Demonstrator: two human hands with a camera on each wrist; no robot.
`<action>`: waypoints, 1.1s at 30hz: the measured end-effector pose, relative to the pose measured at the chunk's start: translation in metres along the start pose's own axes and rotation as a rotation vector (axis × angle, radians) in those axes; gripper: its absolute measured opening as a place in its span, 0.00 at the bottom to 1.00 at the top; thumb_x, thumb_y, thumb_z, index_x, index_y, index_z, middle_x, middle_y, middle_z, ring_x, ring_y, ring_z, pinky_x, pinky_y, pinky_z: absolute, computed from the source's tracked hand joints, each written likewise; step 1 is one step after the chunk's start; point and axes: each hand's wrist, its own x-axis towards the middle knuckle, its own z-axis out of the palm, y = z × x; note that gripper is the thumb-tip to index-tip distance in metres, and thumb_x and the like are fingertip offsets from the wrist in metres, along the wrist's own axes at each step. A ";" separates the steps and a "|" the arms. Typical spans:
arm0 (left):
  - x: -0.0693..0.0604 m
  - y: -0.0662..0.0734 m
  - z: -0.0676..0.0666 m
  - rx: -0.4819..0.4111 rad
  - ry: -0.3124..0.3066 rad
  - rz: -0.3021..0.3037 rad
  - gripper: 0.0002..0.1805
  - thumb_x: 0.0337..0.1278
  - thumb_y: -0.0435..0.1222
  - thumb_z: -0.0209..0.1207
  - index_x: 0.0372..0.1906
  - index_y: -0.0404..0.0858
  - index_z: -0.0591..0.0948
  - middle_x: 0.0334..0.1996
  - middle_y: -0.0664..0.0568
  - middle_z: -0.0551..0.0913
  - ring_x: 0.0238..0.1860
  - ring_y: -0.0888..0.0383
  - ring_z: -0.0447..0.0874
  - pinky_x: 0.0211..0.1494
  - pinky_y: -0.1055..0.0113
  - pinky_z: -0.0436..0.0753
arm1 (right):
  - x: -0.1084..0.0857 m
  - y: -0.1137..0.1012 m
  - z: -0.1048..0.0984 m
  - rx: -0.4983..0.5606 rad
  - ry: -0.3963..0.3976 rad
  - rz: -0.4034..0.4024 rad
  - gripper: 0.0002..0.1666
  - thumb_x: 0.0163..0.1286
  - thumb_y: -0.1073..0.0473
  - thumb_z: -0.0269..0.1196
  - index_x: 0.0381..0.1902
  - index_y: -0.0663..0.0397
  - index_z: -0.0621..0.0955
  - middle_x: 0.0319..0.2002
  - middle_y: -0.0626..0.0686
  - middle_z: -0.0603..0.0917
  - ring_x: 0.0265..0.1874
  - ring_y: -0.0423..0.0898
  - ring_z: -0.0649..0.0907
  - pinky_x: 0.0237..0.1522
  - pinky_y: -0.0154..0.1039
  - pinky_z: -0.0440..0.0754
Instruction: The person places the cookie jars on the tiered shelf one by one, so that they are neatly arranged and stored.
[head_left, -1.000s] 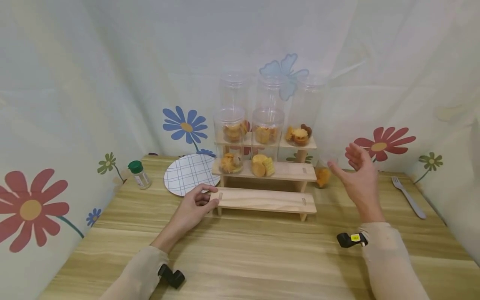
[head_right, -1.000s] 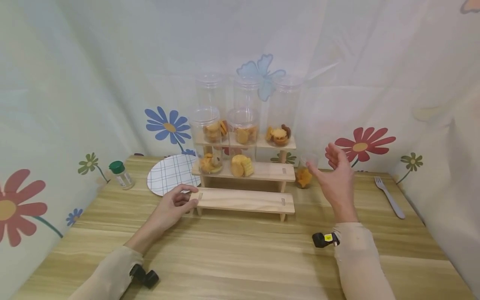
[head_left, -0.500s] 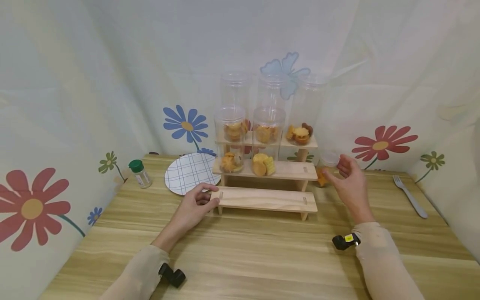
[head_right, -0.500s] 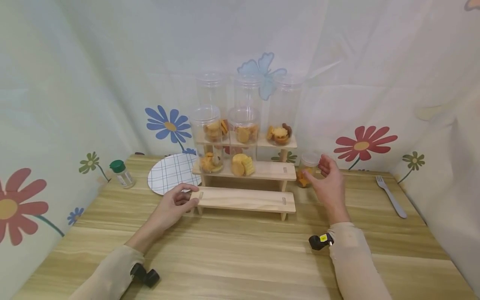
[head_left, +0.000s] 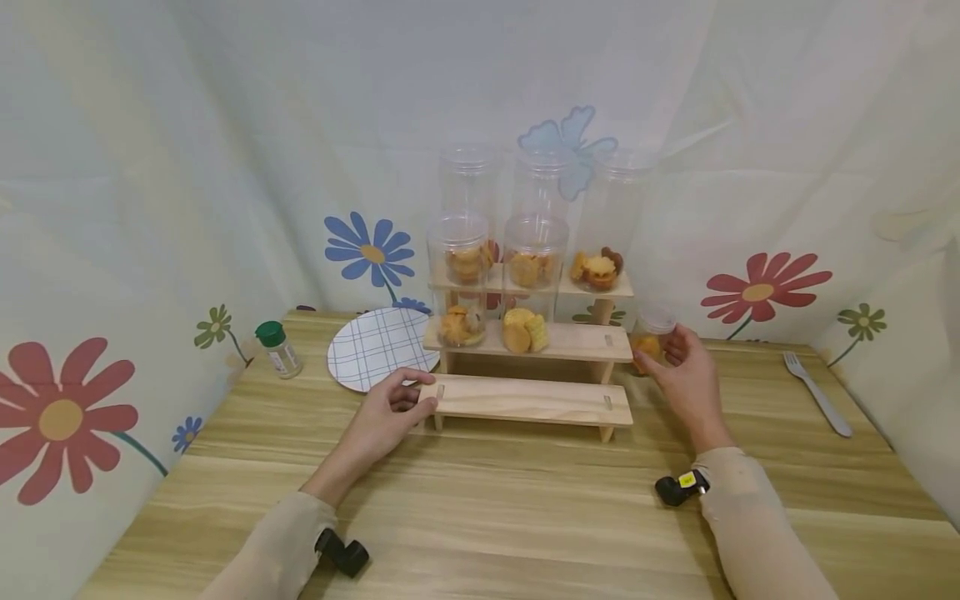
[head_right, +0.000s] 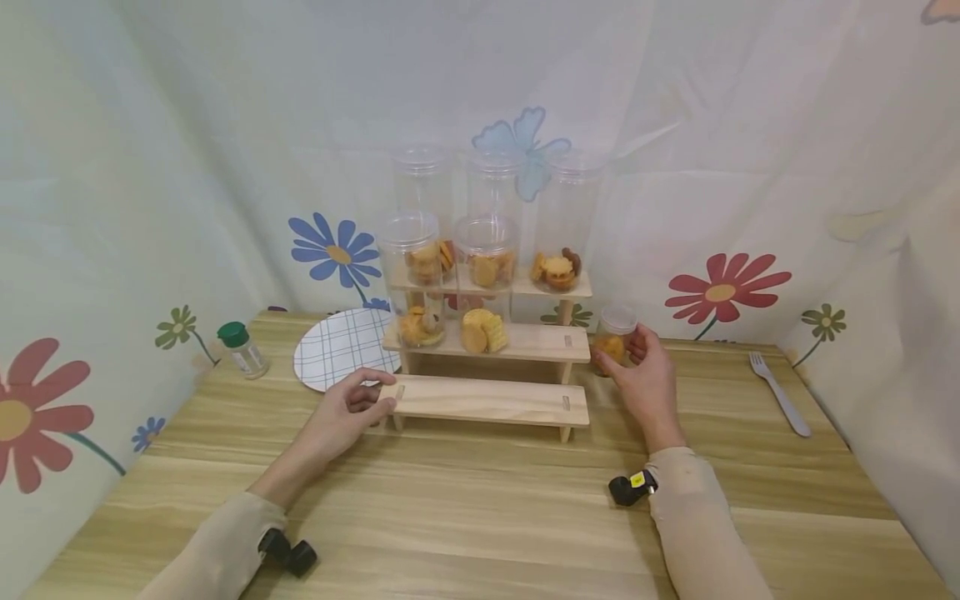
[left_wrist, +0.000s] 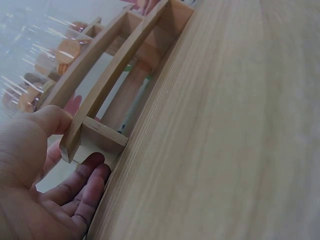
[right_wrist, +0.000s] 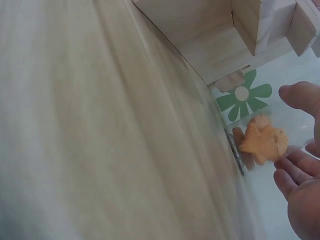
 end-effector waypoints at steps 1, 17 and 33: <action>0.000 0.001 0.000 -0.001 -0.001 0.000 0.18 0.77 0.41 0.71 0.65 0.44 0.85 0.45 0.45 0.91 0.47 0.53 0.86 0.47 0.66 0.82 | 0.000 0.000 0.000 -0.002 -0.001 0.001 0.47 0.75 0.61 0.76 0.82 0.71 0.66 0.73 0.75 0.78 0.74 0.69 0.78 0.77 0.62 0.73; 0.001 -0.001 0.000 -0.002 0.002 -0.011 0.18 0.77 0.42 0.71 0.65 0.45 0.85 0.47 0.45 0.91 0.48 0.52 0.86 0.50 0.66 0.82 | 0.000 0.004 0.003 -0.003 -0.001 0.008 0.45 0.75 0.63 0.76 0.81 0.71 0.68 0.73 0.74 0.77 0.74 0.69 0.78 0.77 0.62 0.73; 0.002 -0.003 0.000 0.000 0.000 -0.009 0.18 0.77 0.40 0.71 0.64 0.45 0.85 0.47 0.45 0.91 0.48 0.52 0.86 0.51 0.67 0.82 | -0.001 0.004 0.005 0.047 0.018 0.055 0.42 0.74 0.64 0.77 0.76 0.71 0.68 0.70 0.71 0.80 0.72 0.63 0.79 0.77 0.59 0.74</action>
